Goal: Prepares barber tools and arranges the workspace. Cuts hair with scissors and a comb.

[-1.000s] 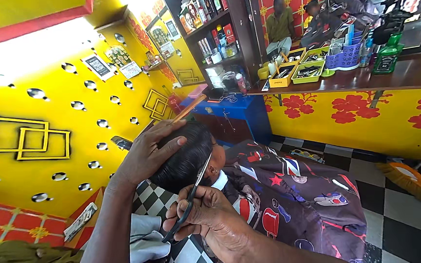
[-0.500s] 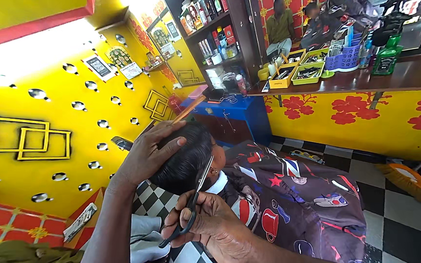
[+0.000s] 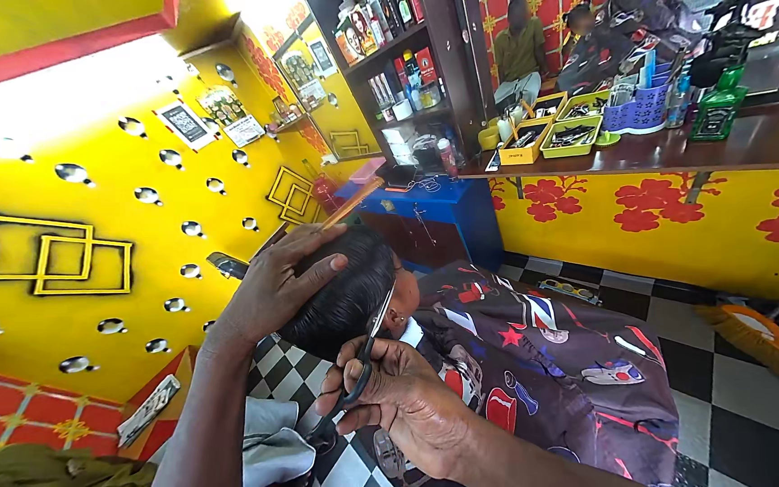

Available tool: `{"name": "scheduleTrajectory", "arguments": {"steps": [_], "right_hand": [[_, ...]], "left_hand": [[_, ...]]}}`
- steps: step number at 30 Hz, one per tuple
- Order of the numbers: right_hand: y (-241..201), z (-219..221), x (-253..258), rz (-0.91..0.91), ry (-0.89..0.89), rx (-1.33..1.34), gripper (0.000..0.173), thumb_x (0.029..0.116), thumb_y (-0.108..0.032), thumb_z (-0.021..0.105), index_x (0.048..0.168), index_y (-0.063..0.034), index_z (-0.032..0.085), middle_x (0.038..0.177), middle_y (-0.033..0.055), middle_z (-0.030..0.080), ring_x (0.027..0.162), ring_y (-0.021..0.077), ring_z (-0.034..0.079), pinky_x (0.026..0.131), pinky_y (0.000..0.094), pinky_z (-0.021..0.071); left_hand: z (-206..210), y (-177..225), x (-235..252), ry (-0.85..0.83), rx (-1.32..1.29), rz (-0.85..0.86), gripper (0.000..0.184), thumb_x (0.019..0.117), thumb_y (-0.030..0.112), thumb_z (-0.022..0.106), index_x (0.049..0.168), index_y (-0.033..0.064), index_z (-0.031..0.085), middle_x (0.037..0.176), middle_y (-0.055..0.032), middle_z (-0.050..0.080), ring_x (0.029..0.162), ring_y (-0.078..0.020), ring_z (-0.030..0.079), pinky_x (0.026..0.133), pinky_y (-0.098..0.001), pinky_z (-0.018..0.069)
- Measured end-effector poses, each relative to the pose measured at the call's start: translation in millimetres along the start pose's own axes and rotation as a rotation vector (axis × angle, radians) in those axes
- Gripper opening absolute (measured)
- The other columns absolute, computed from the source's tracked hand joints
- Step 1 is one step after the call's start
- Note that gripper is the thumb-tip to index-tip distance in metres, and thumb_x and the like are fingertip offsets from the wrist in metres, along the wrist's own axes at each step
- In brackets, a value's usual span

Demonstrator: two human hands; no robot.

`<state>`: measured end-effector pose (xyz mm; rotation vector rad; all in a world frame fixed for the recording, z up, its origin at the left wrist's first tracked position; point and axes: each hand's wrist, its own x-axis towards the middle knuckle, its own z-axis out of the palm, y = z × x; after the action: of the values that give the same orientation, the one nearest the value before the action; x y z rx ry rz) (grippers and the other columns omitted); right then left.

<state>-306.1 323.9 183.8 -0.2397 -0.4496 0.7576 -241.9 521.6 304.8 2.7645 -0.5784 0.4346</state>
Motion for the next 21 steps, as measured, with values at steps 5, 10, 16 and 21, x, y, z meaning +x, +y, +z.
{"name": "scheduleTrajectory", "arguments": {"steps": [5, 10, 16, 21], "right_hand": [[-0.6, -1.1, -1.0, 0.007, -0.011, 0.01, 0.008, 0.0984, 0.002, 0.059, 0.104, -0.0029, 0.062, 0.1, 0.0116, 0.073, 0.089, 0.0187, 0.075, 0.079, 0.031, 0.0627], [-1.5, -2.4, -2.0, 0.017, -0.019, 0.04, 0.01, 0.0984, 0.003, 0.059, 0.105, -0.0031, 0.062, 0.1, 0.0115, 0.073, 0.09, 0.02, 0.075, 0.081, 0.033, 0.063], [-10.2, -10.5, -0.3, 0.021, -0.071, -0.026, 0.008, 0.0997, -0.007, 0.06, 0.107, -0.0056, 0.062, 0.108, 0.012, 0.072, 0.097, 0.0196, 0.073, 0.079, 0.0313, 0.0619], [-16.0, -19.9, 1.1, 0.024, -0.045, 0.005, 0.011, 0.0947, -0.006, 0.068, 0.105, -0.0058, 0.066, 0.103, 0.0113, 0.074, 0.092, 0.0179, 0.074, 0.073, 0.0286, 0.0621]], "left_hand": [[0.1, -0.5, 0.0, -0.003, 0.014, -0.006, 0.07, 0.0952, 0.073, 0.042, 0.142, 0.026, 0.062, 0.142, 0.0008, 0.06, 0.131, -0.0154, 0.056, 0.107, -0.0506, 0.046], [1.0, 0.0, 0.7, 0.0, 0.002, -0.017, 0.07, 0.0952, 0.073, 0.043, 0.142, 0.0248, 0.062, 0.141, 0.0015, 0.06, 0.128, -0.014, 0.057, 0.105, -0.049, 0.0472], [2.7, 0.0, 1.7, 0.01, -0.004, -0.014, 0.066, 0.0958, 0.071, 0.046, 0.142, 0.0254, 0.063, 0.142, 0.0017, 0.06, 0.128, -0.013, 0.058, 0.105, -0.0469, 0.0488], [5.7, 0.5, 4.4, 0.034, -0.021, 0.0, 0.064, 0.0971, 0.067, 0.048, 0.14, 0.022, 0.064, 0.143, -0.0007, 0.06, 0.132, -0.0161, 0.056, 0.108, -0.0495, 0.0464]]}}
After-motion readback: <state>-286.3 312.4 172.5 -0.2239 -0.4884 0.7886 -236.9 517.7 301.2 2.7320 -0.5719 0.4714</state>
